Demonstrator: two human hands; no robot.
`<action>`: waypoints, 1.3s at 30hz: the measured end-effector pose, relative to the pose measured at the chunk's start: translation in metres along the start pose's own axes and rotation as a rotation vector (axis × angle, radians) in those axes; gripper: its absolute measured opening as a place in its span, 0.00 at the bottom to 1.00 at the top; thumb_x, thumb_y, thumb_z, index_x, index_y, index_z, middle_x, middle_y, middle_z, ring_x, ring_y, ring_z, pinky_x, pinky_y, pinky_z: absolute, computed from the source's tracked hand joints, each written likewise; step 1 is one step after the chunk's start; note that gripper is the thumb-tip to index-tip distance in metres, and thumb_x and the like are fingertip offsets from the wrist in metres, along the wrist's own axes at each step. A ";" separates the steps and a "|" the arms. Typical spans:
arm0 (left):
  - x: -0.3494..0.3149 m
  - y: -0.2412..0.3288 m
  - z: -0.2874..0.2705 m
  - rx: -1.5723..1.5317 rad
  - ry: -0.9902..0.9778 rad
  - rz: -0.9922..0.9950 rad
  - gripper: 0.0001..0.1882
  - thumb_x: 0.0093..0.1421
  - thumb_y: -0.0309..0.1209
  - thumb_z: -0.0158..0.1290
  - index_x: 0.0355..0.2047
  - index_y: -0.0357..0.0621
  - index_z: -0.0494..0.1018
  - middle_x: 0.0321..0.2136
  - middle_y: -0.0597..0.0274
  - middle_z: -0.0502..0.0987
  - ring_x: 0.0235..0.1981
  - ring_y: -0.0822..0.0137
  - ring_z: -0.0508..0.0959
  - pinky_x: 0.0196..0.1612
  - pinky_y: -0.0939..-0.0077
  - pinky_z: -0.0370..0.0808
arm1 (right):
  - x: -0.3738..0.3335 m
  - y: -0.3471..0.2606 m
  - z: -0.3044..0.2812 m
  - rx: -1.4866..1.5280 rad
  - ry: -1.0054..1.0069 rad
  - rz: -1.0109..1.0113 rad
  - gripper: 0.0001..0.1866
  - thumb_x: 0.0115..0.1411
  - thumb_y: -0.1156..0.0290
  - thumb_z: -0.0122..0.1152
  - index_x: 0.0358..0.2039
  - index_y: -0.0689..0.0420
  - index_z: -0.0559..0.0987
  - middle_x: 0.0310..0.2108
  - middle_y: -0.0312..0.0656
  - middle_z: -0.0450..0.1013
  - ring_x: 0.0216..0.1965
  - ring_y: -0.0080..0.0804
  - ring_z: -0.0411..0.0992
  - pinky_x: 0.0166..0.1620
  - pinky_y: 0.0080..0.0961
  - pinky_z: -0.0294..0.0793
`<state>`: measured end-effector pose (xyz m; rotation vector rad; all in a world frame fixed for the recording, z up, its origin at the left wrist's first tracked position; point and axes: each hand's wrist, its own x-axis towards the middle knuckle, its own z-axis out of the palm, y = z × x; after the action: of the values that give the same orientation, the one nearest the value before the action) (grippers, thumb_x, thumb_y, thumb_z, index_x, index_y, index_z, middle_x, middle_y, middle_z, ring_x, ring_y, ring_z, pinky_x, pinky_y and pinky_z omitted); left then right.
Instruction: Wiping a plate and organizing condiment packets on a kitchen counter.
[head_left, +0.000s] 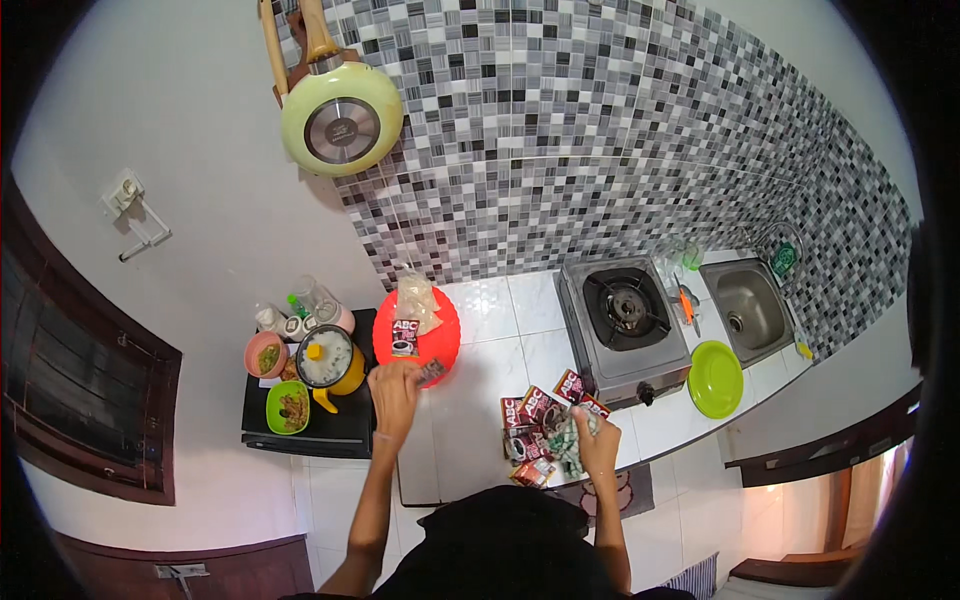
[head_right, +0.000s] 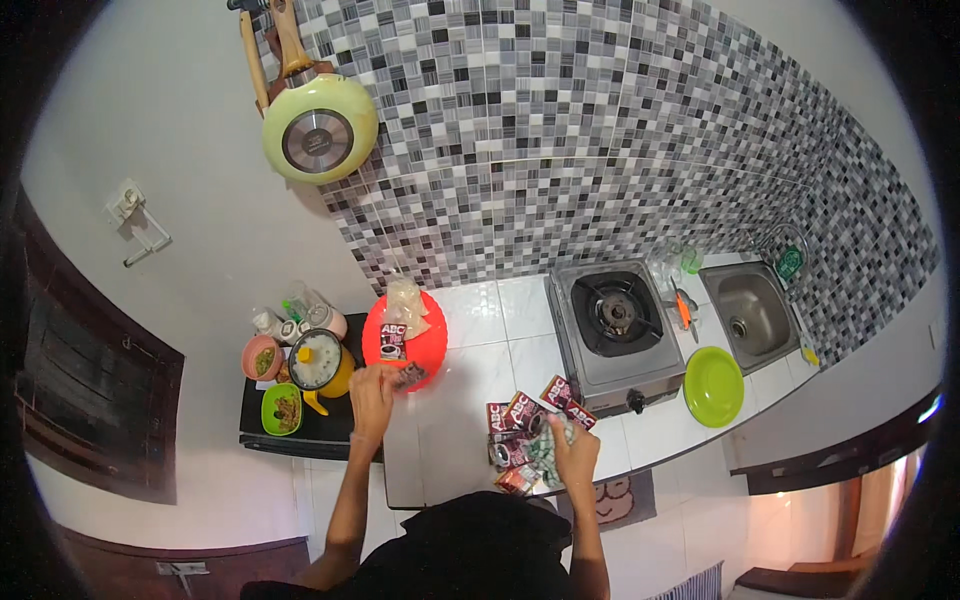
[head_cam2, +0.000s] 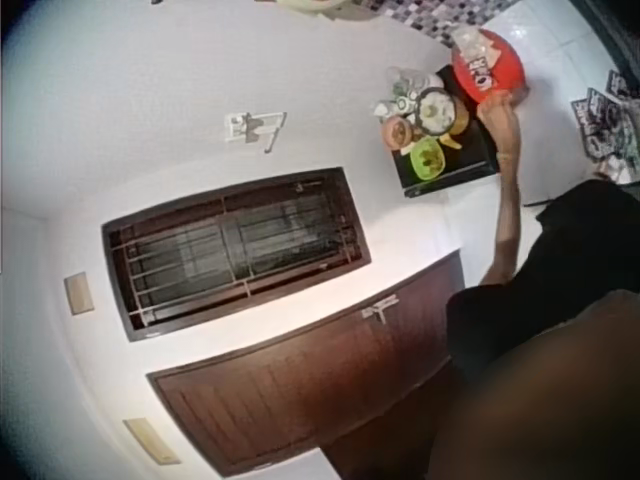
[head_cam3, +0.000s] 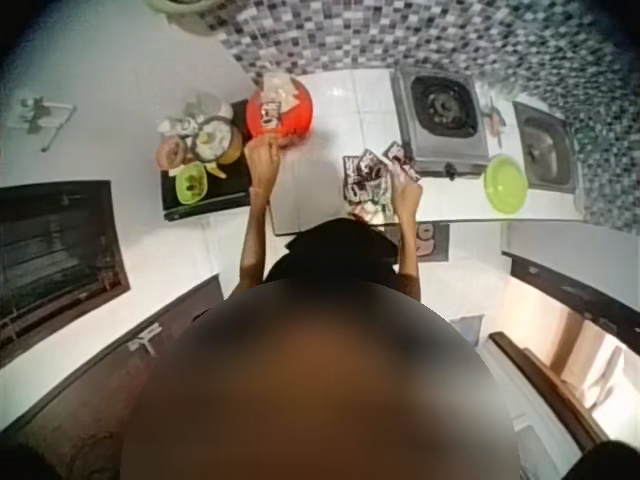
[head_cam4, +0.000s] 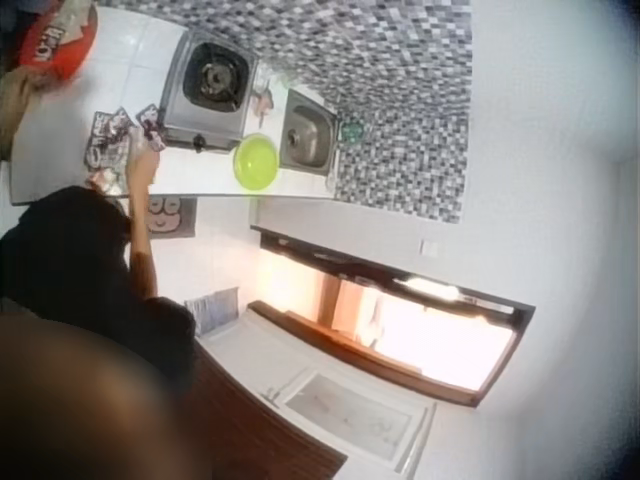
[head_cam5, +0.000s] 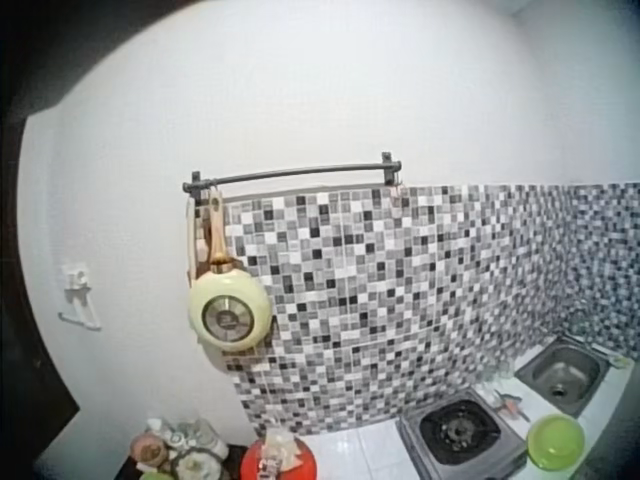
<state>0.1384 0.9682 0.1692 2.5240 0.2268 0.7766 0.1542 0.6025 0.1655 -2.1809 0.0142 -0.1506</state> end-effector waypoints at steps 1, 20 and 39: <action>0.009 -0.013 0.009 0.006 -0.008 0.005 0.05 0.60 0.29 0.55 0.32 0.44 0.80 0.31 0.56 0.80 0.38 0.52 0.77 0.52 0.54 0.65 | -0.001 0.001 -0.003 0.015 0.023 -0.004 0.26 0.67 0.51 0.62 0.27 0.66 0.81 0.17 0.54 0.72 0.18 0.39 0.70 0.27 0.37 0.69; 0.121 -0.109 0.133 0.589 -0.294 0.216 0.06 0.56 0.28 0.54 0.33 0.45 0.79 0.26 0.53 0.82 0.38 0.55 0.81 0.45 0.53 0.65 | -0.011 -0.013 -0.015 0.098 0.077 0.109 0.28 0.69 0.53 0.60 0.22 0.67 0.73 0.14 0.39 0.62 0.21 0.22 0.57 0.26 0.30 0.62; 0.126 -0.127 0.134 0.626 -0.304 0.303 0.07 0.55 0.29 0.54 0.35 0.46 0.78 0.33 0.56 0.82 0.45 0.55 0.77 0.56 0.51 0.64 | 0.006 0.001 -0.010 0.057 0.020 0.122 0.28 0.69 0.50 0.58 0.30 0.67 0.80 0.19 0.54 0.73 0.21 0.38 0.71 0.32 0.36 0.72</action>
<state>0.3159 1.0618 0.0706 3.2821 -0.0292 0.4568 0.1595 0.5934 0.1706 -2.1149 0.1519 -0.1022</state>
